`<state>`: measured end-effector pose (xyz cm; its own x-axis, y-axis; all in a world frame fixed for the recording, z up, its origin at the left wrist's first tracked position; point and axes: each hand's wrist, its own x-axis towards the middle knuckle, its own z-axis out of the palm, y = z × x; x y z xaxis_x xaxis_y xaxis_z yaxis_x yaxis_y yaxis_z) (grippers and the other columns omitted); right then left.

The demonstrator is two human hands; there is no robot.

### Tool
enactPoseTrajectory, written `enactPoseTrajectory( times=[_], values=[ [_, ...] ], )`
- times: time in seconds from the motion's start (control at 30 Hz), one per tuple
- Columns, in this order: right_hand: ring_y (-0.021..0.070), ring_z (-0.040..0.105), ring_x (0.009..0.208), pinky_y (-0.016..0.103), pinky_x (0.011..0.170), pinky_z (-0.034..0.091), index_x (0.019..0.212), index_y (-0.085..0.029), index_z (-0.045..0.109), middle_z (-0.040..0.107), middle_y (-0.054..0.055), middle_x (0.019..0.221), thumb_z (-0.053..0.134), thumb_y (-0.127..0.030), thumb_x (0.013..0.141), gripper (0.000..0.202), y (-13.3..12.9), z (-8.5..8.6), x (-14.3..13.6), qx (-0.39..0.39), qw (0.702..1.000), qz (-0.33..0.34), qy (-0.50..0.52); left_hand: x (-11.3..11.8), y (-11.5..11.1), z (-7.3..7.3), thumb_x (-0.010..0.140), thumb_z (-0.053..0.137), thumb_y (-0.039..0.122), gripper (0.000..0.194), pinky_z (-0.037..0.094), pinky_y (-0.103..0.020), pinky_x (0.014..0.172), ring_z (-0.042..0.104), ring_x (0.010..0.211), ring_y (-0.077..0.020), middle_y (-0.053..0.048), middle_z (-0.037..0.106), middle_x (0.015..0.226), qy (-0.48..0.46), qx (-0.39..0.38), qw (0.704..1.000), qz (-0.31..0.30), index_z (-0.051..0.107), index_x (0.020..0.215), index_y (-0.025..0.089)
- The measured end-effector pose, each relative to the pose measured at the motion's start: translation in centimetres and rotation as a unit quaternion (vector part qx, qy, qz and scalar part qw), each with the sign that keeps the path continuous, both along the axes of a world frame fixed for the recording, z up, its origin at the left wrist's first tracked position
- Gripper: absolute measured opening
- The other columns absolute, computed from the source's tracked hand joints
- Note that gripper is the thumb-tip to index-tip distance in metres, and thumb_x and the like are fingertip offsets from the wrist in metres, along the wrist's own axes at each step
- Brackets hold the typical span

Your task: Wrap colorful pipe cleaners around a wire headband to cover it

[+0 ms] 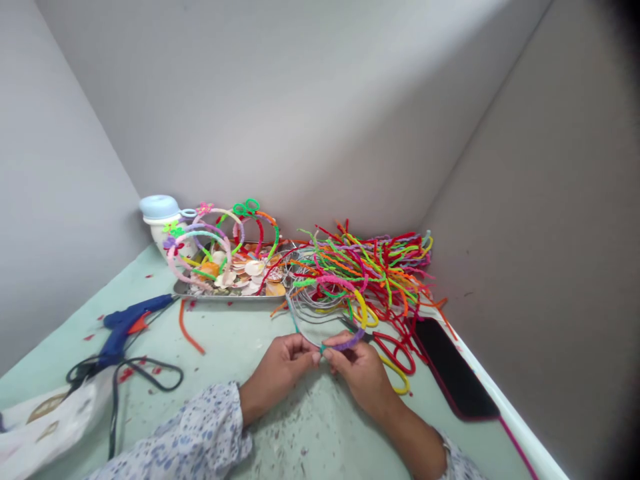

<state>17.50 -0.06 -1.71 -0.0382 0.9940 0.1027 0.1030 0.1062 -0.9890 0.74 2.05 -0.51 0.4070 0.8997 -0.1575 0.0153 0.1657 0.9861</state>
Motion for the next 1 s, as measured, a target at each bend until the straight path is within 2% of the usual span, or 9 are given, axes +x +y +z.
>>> enactPoseTrajectory(
  times=[0.17,0.4,0.63,0.87,1.0],
  values=[
    [0.0118,0.055,0.056,0.024,0.052,0.046,0.086,-0.017,0.068,0.061,0.0,0.07,0.066,-0.03,0.079,0.015,0.0,-0.1,0.0,0.001,1.0,0.006,0.007,-0.4,0.2,-0.3,0.078,0.06,0.049,0.037,0.024,-0.019,0.04,0.033,0.042,-0.0061,0.005,0.045,0.051,0.016,0.019,0.999,-0.024,0.057,0.069,0.013],
    [0.0115,0.054,0.055,0.024,0.052,0.046,0.086,-0.018,0.068,0.059,-0.001,0.069,0.066,-0.029,0.078,0.013,-0.1,0.0,-0.1,0.004,1.0,0.02,0.022,-0.2,0.1,0.2,0.081,0.052,0.058,0.048,0.019,-0.021,0.039,0.029,0.038,-0.0063,0.006,0.037,0.042,0.058,0.007,0.998,-0.023,0.055,0.062,0.014],
    [0.0127,0.056,0.059,0.024,0.055,0.048,0.087,-0.019,0.069,0.06,0.0,0.073,0.066,-0.029,0.079,0.013,-0.3,0.1,-0.2,0.011,0.999,0.028,0.018,0.1,0.4,0.1,0.075,0.06,0.053,0.042,0.017,-0.021,0.041,0.028,0.041,-0.0059,0.006,0.04,0.046,0.04,-0.016,0.999,-0.012,0.057,0.063,0.013],
    [0.0121,0.056,0.06,0.024,0.056,0.048,0.088,-0.02,0.07,0.06,0.001,0.078,0.063,-0.028,0.081,0.012,-0.3,0.0,-0.2,0.016,0.999,0.032,0.003,0.0,0.3,0.8,0.077,0.057,0.046,0.035,0.018,-0.022,0.041,0.028,0.038,-0.0056,0.006,0.043,0.048,0.047,0.011,0.998,-0.03,0.055,0.061,0.014],
    [0.0129,0.057,0.061,0.025,0.057,0.049,0.09,-0.021,0.071,0.062,0.002,0.08,0.064,-0.029,0.08,0.014,-0.3,-0.1,-0.2,0.023,0.999,0.028,-0.011,-0.1,0.4,0.4,0.078,0.056,0.041,0.033,0.019,-0.022,0.042,0.028,0.04,-0.0058,0.006,0.042,0.048,0.045,0.015,0.999,-0.027,0.054,0.06,0.014]
  ],
)
